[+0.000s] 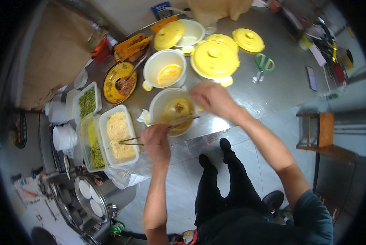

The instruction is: The person assembles rice bowls by scooping rice into disposable containers, then adding a meat mixture, shredded vegetables, and green beans using a ladle and chopsticks. The person places the finished bowls on a tray.

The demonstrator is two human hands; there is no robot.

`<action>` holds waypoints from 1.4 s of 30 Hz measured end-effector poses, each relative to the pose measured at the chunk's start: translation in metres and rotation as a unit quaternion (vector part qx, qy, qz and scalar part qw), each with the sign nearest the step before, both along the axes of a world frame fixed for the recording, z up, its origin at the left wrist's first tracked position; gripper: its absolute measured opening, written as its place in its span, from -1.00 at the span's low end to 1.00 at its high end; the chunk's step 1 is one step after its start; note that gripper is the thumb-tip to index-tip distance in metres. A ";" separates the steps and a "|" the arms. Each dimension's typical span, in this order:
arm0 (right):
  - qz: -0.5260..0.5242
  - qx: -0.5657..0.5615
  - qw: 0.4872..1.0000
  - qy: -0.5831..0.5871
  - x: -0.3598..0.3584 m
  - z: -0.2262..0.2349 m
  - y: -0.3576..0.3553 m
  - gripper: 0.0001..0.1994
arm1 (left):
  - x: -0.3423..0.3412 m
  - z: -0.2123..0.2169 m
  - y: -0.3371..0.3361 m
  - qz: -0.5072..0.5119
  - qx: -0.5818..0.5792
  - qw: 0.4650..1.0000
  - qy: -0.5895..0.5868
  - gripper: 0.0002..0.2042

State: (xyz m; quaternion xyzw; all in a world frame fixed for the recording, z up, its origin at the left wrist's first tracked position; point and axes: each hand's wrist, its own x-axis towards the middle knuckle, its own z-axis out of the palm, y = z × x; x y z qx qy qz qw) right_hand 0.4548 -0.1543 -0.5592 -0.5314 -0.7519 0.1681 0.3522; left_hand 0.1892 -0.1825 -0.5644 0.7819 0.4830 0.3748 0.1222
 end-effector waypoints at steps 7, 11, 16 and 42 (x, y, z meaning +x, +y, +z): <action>0.009 -0.097 0.989 -0.110 -0.002 -0.019 0.077 -0.80 | -0.003 -0.021 -0.013 0.030 -0.024 0.999 0.023 -0.79; 0.014 -0.259 0.965 -0.047 -0.007 -0.031 0.050 -0.64 | -0.004 -0.022 -0.022 -0.001 -0.054 0.994 0.094 -0.77; 0.064 -0.520 0.848 0.076 -0.002 -0.027 0.049 -0.50 | 0.005 -0.021 -0.020 -0.003 -0.001 0.990 0.139 -0.84; 0.047 0.162 0.982 -0.084 -0.150 0.059 0.155 -0.75 | -0.169 0.171 0.002 0.246 0.092 0.957 -0.124 -0.85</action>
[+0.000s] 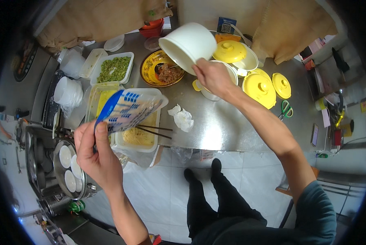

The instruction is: The person assembles rice bowls by scooping rice into disposable containers, then adding a meat mixture, shredded vegetables, and green beans using a ladle and chopsticks. The person places the finished bowls on a tray.

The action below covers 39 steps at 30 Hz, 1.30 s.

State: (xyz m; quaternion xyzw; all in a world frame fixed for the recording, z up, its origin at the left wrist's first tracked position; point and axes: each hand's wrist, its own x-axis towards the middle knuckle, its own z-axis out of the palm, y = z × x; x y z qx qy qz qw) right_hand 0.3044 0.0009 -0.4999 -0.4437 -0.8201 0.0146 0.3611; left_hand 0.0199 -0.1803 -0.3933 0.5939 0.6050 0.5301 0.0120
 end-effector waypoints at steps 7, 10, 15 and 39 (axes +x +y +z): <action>-0.017 -0.006 0.989 -0.144 -0.040 -0.045 0.042 -0.78 | -0.022 -0.024 -0.029 0.014 -0.063 0.998 -0.010 -0.87; -0.013 -0.018 0.987 -0.157 -0.046 -0.048 0.041 -0.82 | -0.024 -0.028 -0.038 0.007 -0.098 0.995 -0.022 -0.88; -0.039 -0.024 0.997 -0.061 -0.038 -0.022 0.024 -0.75 | -0.015 -0.028 -0.043 -0.010 -0.093 0.995 -0.026 -0.90; -0.196 -0.496 0.774 0.341 0.132 -0.100 -0.098 -0.48 | 0.160 -0.130 -0.007 -0.344 -0.144 0.922 0.105 -0.90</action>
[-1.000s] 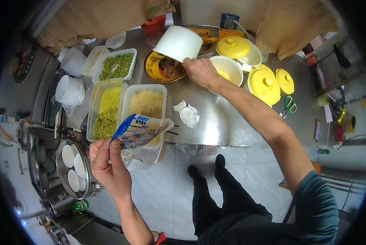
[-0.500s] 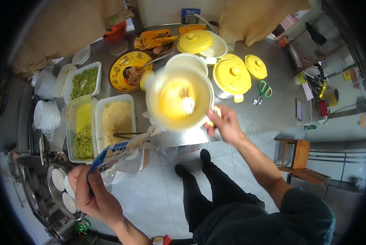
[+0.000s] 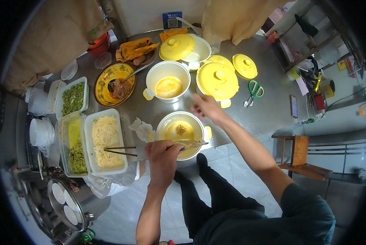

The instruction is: The person assembles rice bowls by scooping rice into disposable containers, then adding a meat mixture, shredded vegetables, and green beans using a ladle and chopsticks. The person places the finished bowls on a tray.

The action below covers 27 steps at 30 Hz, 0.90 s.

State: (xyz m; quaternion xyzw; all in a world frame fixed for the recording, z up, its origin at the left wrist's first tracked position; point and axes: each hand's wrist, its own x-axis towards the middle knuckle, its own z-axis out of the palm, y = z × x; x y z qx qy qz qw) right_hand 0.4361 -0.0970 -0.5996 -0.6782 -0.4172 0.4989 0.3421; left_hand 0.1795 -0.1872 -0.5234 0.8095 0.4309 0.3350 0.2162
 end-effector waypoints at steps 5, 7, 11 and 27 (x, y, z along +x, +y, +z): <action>-0.044 -0.111 0.986 0.118 -0.035 -0.008 0.069 -0.58 | 0.004 -0.035 -0.012 0.016 0.014 0.990 0.138 -0.86; -0.034 -0.063 0.994 0.084 -0.040 -0.013 0.066 -0.57 | 0.002 -0.042 -0.017 0.018 0.004 0.988 0.155 -0.85; -0.007 -0.005 1.000 -0.020 -0.037 -0.016 0.045 -0.49 | 0.000 -0.050 -0.018 0.032 -0.006 0.990 0.138 -0.81; -0.045 -0.048 0.985 0.162 -0.045 -0.003 0.043 -0.45 | 0.014 -0.053 0.000 -0.004 0.098 0.980 0.171 -0.84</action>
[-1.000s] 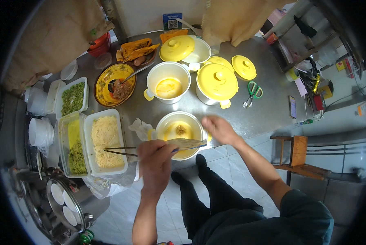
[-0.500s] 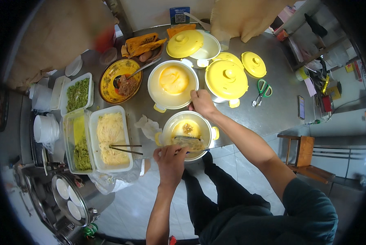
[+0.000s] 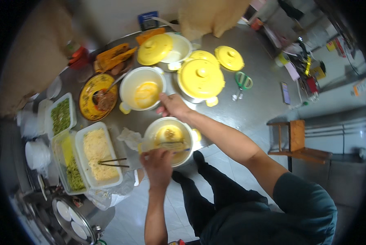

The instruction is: The person assembles rice bowls by scooping rice into disposable containers, then adding a meat mixture, shredded vegetables, and green beans using a ladle and chopsticks. The person places the finished bowls on a tray.

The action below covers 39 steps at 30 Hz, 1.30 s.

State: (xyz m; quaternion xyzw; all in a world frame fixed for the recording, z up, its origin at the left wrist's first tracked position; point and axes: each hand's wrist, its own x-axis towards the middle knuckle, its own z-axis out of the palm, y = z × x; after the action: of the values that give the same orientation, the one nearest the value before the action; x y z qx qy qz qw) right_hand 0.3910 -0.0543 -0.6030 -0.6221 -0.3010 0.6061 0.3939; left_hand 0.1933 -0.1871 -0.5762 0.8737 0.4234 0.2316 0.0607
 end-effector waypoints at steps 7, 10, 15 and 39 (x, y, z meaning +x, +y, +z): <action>-0.019 0.177 0.899 -0.400 0.176 -0.001 -0.135 -0.78 | -0.002 0.008 0.028 0.018 -0.059 0.997 -0.050 -0.86; 0.001 0.049 0.774 -0.632 0.291 -0.027 -0.104 -0.67 | 0.010 0.008 0.038 0.028 -0.068 0.997 -0.040 -0.89; 0.305 0.052 0.611 -0.729 0.387 -0.064 -0.069 -0.54 | 0.017 0.004 0.061 0.027 -0.026 0.999 -0.002 -0.87; -0.069 -0.048 0.960 0.267 0.279 -0.020 -0.238 -0.47 | 0.020 -0.024 0.070 0.053 -0.012 0.997 0.047 -0.87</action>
State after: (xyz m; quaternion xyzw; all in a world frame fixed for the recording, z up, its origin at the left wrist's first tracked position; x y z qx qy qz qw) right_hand 0.6699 -0.2918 -0.6231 -0.4747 -0.1121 0.7354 0.4703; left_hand 0.2132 -0.1173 -0.6004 0.8593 0.4738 0.1886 0.0389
